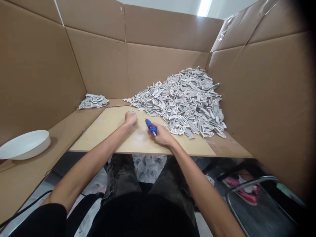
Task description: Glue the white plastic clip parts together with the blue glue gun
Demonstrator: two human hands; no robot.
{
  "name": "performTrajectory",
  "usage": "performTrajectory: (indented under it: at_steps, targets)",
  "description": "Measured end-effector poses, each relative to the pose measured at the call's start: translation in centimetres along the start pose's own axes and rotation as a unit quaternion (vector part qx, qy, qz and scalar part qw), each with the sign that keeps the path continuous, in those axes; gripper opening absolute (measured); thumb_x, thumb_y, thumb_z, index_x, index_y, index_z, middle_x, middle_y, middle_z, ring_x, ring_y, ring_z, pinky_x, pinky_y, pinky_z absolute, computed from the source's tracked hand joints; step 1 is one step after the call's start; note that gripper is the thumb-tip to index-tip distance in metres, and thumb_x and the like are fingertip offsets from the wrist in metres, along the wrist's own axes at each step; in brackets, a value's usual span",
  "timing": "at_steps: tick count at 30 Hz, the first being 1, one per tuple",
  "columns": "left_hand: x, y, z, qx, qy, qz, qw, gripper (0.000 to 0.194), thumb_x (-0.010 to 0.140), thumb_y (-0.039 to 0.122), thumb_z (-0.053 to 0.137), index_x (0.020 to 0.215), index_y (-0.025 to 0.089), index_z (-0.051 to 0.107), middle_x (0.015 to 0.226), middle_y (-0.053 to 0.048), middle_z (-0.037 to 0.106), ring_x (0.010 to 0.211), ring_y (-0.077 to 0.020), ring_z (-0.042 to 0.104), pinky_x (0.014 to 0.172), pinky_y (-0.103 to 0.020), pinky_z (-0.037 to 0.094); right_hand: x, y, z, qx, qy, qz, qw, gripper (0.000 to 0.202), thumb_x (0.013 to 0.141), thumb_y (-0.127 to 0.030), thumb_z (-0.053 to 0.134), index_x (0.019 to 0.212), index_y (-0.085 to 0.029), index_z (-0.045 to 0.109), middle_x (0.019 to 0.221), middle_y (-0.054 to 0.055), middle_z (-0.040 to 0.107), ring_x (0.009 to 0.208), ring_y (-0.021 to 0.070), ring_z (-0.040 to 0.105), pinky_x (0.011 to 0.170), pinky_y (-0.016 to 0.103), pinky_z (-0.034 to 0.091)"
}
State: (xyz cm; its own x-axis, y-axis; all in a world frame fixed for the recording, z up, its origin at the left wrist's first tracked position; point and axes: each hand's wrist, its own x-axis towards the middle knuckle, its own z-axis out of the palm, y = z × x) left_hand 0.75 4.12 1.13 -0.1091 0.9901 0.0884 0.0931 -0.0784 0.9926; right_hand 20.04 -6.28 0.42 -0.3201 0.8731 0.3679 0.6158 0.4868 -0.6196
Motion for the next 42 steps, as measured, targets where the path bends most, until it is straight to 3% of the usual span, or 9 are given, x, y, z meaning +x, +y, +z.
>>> performTrajectory:
  at_steps: [3,10,13,17,26,31,34,38,42]
  targets:
    - [-0.2,0.5,-0.1,-0.003,0.057,-0.008,0.998,0.013,0.088,0.014,0.062,0.083,0.022,0.053,0.07,0.002,0.058,0.053,-0.0093,0.046,0.053,-0.021,0.031,0.3,0.0,-0.1,0.002,-0.019,0.0,1.0,0.027,0.07,-0.017,0.068,0.097,-0.022,0.065,0.094,0.003,0.074,0.086,0.0247,0.065,0.078,0.029,0.047]
    - [-0.7,1.0,0.2,-0.1,-0.045,0.001,0.994,0.017,0.071,0.004,0.072,0.079,0.015,0.062,0.078,-0.003,0.068,0.063,-0.0094,0.059,0.063,-0.021,0.045,0.2,0.2,0.2,0.001,-0.013,-0.022,1.0,0.026,0.071,-0.016,0.065,0.097,-0.021,0.066,0.092,0.003,0.073,0.084,0.0229,0.061,0.079,0.029,0.047]
    - [-1.0,1.6,0.4,-0.192,-0.08,-0.029,0.978,0.011,0.075,0.002,0.068,0.078,0.011,0.065,0.08,-0.007,0.07,0.069,-0.0112,0.065,0.068,-0.021,0.05,0.1,0.3,0.3,0.019,-0.017,-0.027,0.999,0.026,0.071,-0.015,0.064,0.097,-0.021,0.066,0.091,0.003,0.071,0.084,0.0225,0.06,0.079,0.028,0.046]
    - [-1.3,2.1,0.1,-0.253,-0.075,-0.048,0.963,0.012,0.082,-0.001,0.06,0.081,0.007,0.069,0.085,-0.014,0.073,0.079,-0.0161,0.072,0.078,-0.025,0.056,0.1,0.8,0.6,0.041,-0.012,-0.003,0.999,0.026,0.071,-0.014,0.063,0.095,-0.021,0.064,0.091,0.002,0.07,0.084,0.0223,0.061,0.078,0.028,0.045]
    - [-1.6,1.3,0.0,-0.2,-0.141,0.001,0.97,0.01,0.092,0.008,0.07,0.101,0.008,0.068,0.102,-0.019,0.079,0.089,-0.0224,0.079,0.075,-0.029,0.06,0.6,2.3,1.1,0.052,0.135,0.079,0.986,0.012,0.076,-0.024,0.068,0.083,-0.025,0.058,0.077,-0.001,0.066,0.075,0.0224,0.06,0.073,0.032,0.046]
    - [-2.6,0.5,1.1,-0.203,-0.239,0.051,0.948,0.056,0.071,0.017,0.096,0.113,0.014,0.059,0.097,-0.012,0.079,0.079,-0.0213,0.077,0.073,-0.032,0.062,0.3,1.8,0.8,0.075,0.242,0.034,0.967,0.016,0.086,-0.036,0.067,0.093,-0.023,0.063,0.087,0.004,0.071,0.078,0.0234,0.063,0.077,0.035,0.049]
    - [-3.4,0.0,2.4,-0.199,-0.283,0.075,0.935,0.071,0.061,0.029,0.104,0.115,0.015,0.059,0.096,-0.009,0.078,0.082,-0.0215,0.076,0.079,-0.036,0.063,0.0,1.4,0.5,0.122,0.257,-0.019,0.959,0.025,0.091,-0.046,0.068,0.101,-0.023,0.066,0.097,0.007,0.075,0.087,0.0264,0.068,0.084,0.038,0.053]
    - [-4.6,-0.6,4.1,-0.143,-0.28,0.105,0.943,0.077,0.063,0.035,0.102,0.125,0.015,0.06,0.092,-0.006,0.075,0.079,-0.0191,0.072,0.074,-0.029,0.058,-0.4,0.9,0.4,0.109,0.262,-0.046,0.958,0.028,0.095,-0.049,0.067,0.106,-0.023,0.067,0.099,0.008,0.074,0.092,0.0282,0.068,0.085,0.038,0.054]
    - [-5.2,-1.0,4.4,-0.052,-0.251,0.166,0.952,0.066,0.075,0.032,0.091,0.13,0.014,0.06,0.084,-0.003,0.07,0.068,-0.0151,0.063,0.063,-0.024,0.049,-0.5,0.8,0.4,0.047,0.279,-0.036,0.959,0.026,0.095,-0.047,0.063,0.102,-0.022,0.065,0.095,0.008,0.07,0.089,0.0275,0.063,0.081,0.037,0.051]
